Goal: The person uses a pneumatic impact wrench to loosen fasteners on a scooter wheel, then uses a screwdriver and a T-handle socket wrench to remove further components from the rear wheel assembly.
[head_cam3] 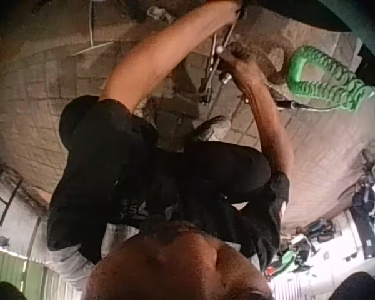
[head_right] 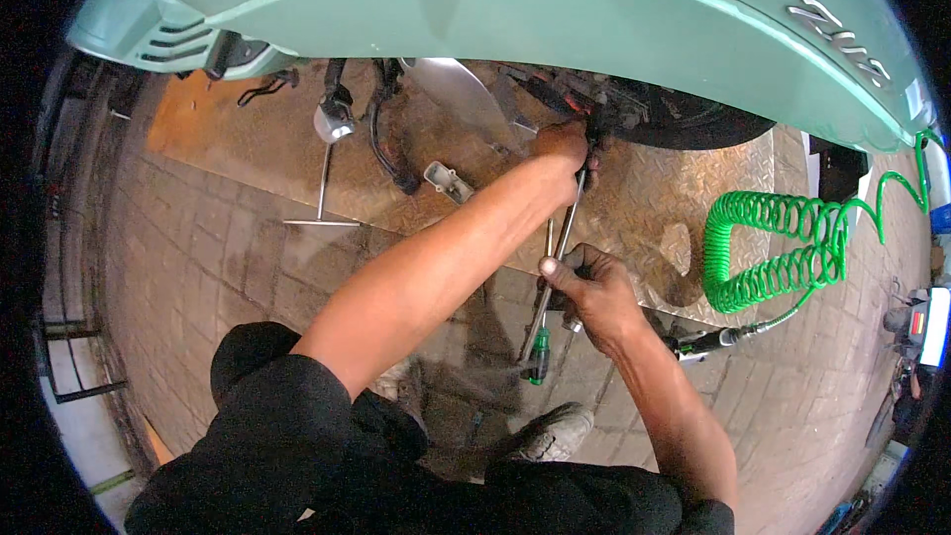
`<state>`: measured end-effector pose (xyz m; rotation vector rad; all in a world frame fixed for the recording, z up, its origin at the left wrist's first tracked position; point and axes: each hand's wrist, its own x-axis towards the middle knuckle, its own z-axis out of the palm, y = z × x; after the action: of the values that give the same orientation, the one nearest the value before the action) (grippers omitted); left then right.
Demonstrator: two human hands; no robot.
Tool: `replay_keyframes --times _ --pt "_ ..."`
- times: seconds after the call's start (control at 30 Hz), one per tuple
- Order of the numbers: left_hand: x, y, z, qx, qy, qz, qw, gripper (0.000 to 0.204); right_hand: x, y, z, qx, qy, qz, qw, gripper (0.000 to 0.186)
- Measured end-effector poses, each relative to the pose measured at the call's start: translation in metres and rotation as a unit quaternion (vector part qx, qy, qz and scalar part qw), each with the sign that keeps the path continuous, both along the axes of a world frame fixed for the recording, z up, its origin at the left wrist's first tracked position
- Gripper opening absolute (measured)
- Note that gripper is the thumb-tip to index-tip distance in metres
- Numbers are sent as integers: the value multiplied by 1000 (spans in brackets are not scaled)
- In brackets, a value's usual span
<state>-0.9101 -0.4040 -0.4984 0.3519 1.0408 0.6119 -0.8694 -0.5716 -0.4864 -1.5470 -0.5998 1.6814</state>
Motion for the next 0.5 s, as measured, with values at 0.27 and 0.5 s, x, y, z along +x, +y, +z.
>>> replay_keyframes --times 0.27,0.5 --pt "-5 0 3 -52 -9 34 998 23 -8 3 15 -26 108 -72 991 32" --pt "-6 -7 7 45 -21 -22 999 31 12 1 2 -12 51 22 998 28"
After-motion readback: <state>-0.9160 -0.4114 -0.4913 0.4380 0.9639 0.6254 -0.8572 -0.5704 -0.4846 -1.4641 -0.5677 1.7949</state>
